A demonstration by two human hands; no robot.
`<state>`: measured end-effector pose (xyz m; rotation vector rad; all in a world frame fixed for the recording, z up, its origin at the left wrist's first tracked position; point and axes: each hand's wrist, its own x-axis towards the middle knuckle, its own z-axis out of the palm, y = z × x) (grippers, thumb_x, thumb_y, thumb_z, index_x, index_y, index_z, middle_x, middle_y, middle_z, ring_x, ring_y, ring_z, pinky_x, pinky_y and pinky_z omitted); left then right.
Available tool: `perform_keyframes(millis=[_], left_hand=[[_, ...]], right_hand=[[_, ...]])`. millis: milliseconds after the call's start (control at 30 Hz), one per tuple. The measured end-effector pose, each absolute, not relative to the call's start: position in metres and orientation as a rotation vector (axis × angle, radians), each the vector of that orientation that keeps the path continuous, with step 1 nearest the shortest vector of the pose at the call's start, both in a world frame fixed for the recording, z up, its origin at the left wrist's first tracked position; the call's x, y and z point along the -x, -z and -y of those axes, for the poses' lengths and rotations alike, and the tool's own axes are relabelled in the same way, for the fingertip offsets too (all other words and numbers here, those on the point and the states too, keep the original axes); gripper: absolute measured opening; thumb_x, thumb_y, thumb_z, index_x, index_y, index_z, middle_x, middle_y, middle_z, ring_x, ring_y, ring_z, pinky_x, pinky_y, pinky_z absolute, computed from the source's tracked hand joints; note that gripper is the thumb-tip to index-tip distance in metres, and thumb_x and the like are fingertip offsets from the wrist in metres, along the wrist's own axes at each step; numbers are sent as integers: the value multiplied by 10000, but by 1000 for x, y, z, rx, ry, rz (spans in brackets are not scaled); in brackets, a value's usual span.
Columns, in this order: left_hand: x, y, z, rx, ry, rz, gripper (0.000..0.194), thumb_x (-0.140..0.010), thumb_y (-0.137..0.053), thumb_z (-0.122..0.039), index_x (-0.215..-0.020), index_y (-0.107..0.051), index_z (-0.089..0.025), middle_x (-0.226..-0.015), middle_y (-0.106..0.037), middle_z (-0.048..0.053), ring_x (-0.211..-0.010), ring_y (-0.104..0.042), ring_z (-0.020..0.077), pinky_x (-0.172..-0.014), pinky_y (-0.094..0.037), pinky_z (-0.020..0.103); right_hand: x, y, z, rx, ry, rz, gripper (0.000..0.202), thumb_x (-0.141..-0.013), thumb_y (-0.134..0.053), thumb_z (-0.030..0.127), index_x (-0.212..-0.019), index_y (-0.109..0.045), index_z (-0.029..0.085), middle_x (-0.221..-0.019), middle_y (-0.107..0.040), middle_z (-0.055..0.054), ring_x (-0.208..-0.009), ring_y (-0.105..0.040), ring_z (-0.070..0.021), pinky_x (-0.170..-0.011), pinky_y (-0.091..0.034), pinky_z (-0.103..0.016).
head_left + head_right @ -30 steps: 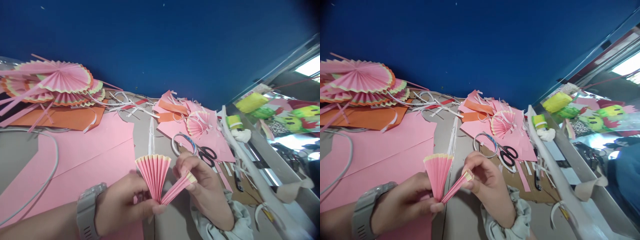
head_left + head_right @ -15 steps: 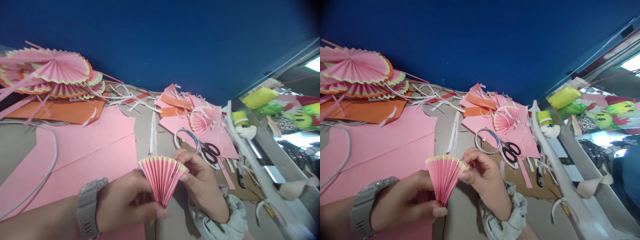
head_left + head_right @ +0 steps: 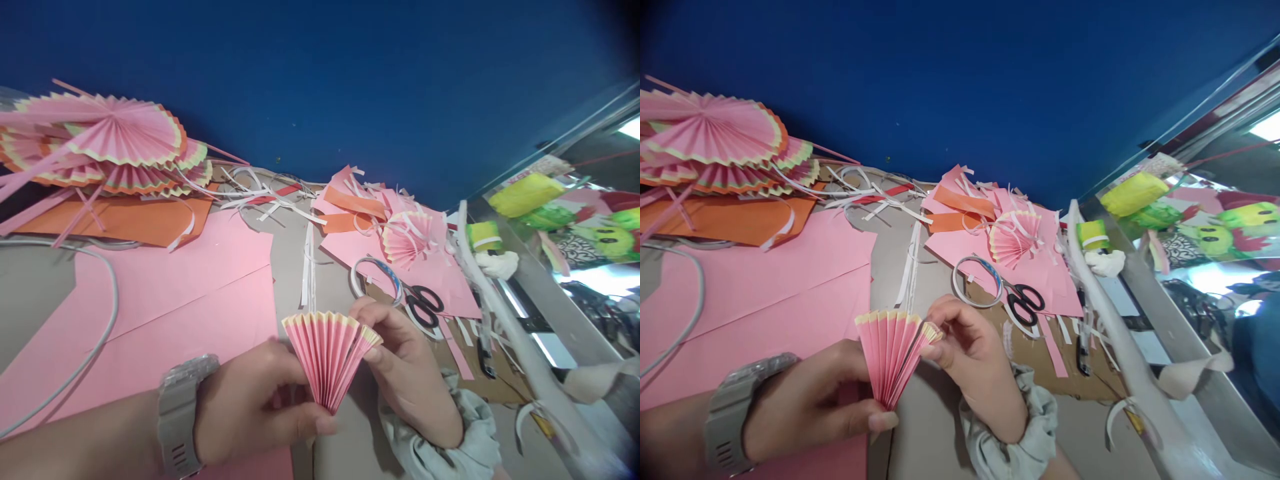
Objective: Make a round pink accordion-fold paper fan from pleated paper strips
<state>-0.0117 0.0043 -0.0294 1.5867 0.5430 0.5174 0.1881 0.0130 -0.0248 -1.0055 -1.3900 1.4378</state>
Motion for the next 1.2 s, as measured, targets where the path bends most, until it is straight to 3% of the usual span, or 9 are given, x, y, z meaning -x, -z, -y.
perform_keyframes(millis=[900, 1200], left_hand=[[10, 24, -5, -1600, -475, -579, 305, -831, -511, -286, -600, -348, -171, -568, -287, -58, -509, -275, 65, -443, -240, 180], [11, 20, -8, -1580, -408, -568, 273, -807, -537, -231, -590, -384, -165, -542, -352, -60, -503, -303, 60, -445, -256, 167]], right_hand=[[-183, 21, -12, 967, -1456, 1412, 108, -779, -660, 302, -834, -584, 248, -814, -485, 28, -772, -455, -113, -689, -358, -224], [-182, 20, -9, 974, -1470, 1419, 96, -780, -659, 283, -841, -592, 251, -820, -490, 25, -761, -469, -110, -681, -375, -216]])
